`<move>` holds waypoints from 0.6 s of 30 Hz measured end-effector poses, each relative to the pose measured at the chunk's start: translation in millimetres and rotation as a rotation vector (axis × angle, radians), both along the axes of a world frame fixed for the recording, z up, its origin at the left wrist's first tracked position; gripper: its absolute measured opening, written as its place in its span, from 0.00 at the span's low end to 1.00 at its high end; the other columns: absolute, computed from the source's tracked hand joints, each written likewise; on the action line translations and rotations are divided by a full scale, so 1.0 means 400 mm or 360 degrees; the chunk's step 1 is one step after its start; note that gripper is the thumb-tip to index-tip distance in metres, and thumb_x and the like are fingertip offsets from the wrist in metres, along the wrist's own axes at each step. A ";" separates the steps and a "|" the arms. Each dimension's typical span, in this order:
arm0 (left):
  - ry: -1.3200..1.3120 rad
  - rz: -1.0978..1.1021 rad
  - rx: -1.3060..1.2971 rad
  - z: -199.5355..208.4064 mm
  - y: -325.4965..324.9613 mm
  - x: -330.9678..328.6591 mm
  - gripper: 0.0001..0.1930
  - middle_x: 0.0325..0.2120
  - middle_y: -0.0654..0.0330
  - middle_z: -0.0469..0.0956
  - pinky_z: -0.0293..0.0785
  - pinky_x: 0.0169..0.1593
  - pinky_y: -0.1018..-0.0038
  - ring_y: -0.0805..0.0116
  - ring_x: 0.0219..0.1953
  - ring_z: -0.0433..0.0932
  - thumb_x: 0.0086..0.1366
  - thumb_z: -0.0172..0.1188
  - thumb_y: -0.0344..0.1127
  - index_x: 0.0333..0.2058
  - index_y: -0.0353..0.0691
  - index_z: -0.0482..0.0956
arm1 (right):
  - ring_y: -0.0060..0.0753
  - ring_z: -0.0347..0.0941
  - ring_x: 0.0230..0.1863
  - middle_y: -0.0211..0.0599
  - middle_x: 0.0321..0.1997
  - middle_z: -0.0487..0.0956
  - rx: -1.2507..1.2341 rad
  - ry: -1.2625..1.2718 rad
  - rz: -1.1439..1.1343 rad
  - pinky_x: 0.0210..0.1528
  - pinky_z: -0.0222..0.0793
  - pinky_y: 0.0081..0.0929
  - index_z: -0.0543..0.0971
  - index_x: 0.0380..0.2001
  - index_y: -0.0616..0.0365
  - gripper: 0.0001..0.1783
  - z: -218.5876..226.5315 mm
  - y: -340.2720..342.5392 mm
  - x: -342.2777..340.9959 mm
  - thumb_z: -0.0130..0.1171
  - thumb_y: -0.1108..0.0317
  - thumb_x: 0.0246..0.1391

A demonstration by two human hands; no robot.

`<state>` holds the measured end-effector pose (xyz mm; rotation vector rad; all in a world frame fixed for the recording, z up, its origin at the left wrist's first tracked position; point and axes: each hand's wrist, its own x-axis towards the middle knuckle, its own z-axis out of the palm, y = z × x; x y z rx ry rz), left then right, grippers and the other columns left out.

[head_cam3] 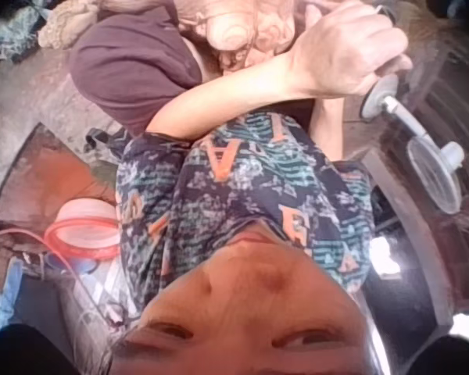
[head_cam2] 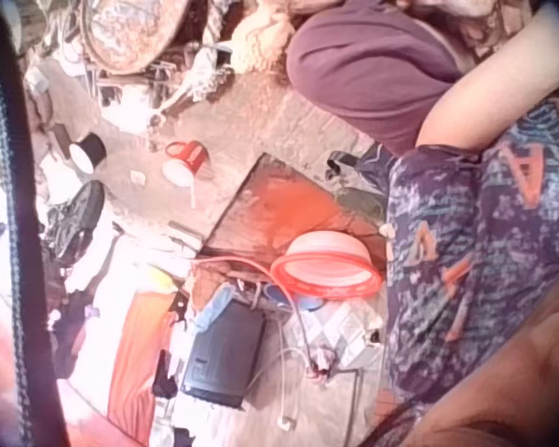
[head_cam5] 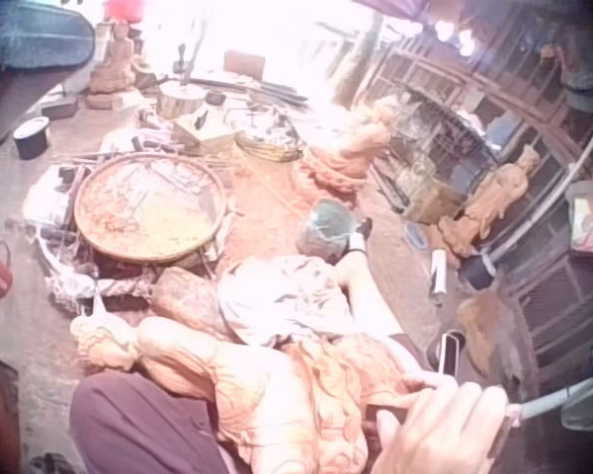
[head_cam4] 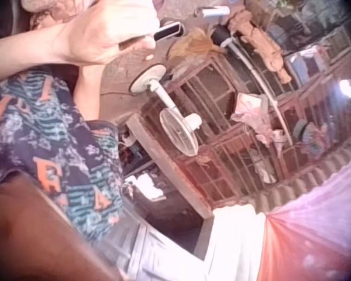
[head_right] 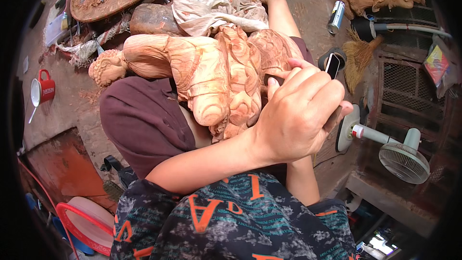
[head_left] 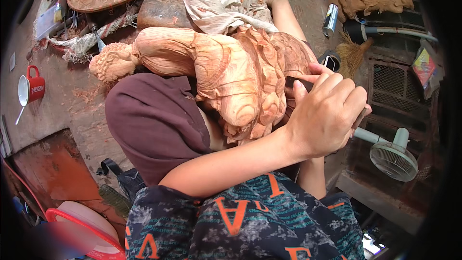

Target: The person is carving a wooden sculpture of a figure, using a small carving knife to refine details on the torso and limbs. The person holds the sculpture on their lap and uses both hands to manipulate the tool and the wood.

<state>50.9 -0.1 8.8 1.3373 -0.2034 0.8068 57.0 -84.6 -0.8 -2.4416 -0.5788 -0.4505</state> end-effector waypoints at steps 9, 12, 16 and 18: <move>0.0003 -0.0024 -0.0088 0.009 0.016 0.002 0.11 0.24 0.55 0.68 0.66 0.40 0.60 0.52 0.30 0.70 0.61 0.59 0.36 0.27 0.37 0.69 | 0.34 0.71 0.37 0.40 0.36 0.75 -0.0076 0.0036 -0.0071 0.42 0.66 0.30 0.78 0.39 0.63 0.12 0.006 0.002 -0.005 0.61 0.69 0.51; 0.0040 -0.0009 -0.0002 0.015 0.041 -0.007 0.09 0.23 0.55 0.68 0.66 0.40 0.61 0.52 0.31 0.71 0.60 0.59 0.35 0.27 0.38 0.69 | 0.34 0.71 0.38 0.40 0.37 0.75 -0.0107 0.0049 -0.0116 0.43 0.66 0.30 0.78 0.39 0.63 0.12 0.015 0.001 -0.010 0.62 0.69 0.52; 0.0072 0.0048 -0.0061 -0.017 0.033 0.028 0.08 0.22 0.56 0.66 0.65 0.39 0.62 0.52 0.31 0.70 0.60 0.59 0.35 0.27 0.38 0.70 | 0.34 0.70 0.39 0.40 0.38 0.75 -0.0091 0.0055 -0.0085 0.44 0.65 0.31 0.78 0.38 0.63 0.12 0.005 0.015 0.003 0.62 0.68 0.52; 0.0063 -0.0056 -0.0016 0.002 0.016 0.032 0.08 0.22 0.56 0.67 0.65 0.39 0.62 0.52 0.31 0.71 0.60 0.59 0.34 0.27 0.38 0.71 | 0.35 0.70 0.39 0.40 0.38 0.75 -0.0055 0.0056 -0.0053 0.44 0.65 0.31 0.78 0.38 0.63 0.12 -0.010 0.013 0.011 0.62 0.68 0.52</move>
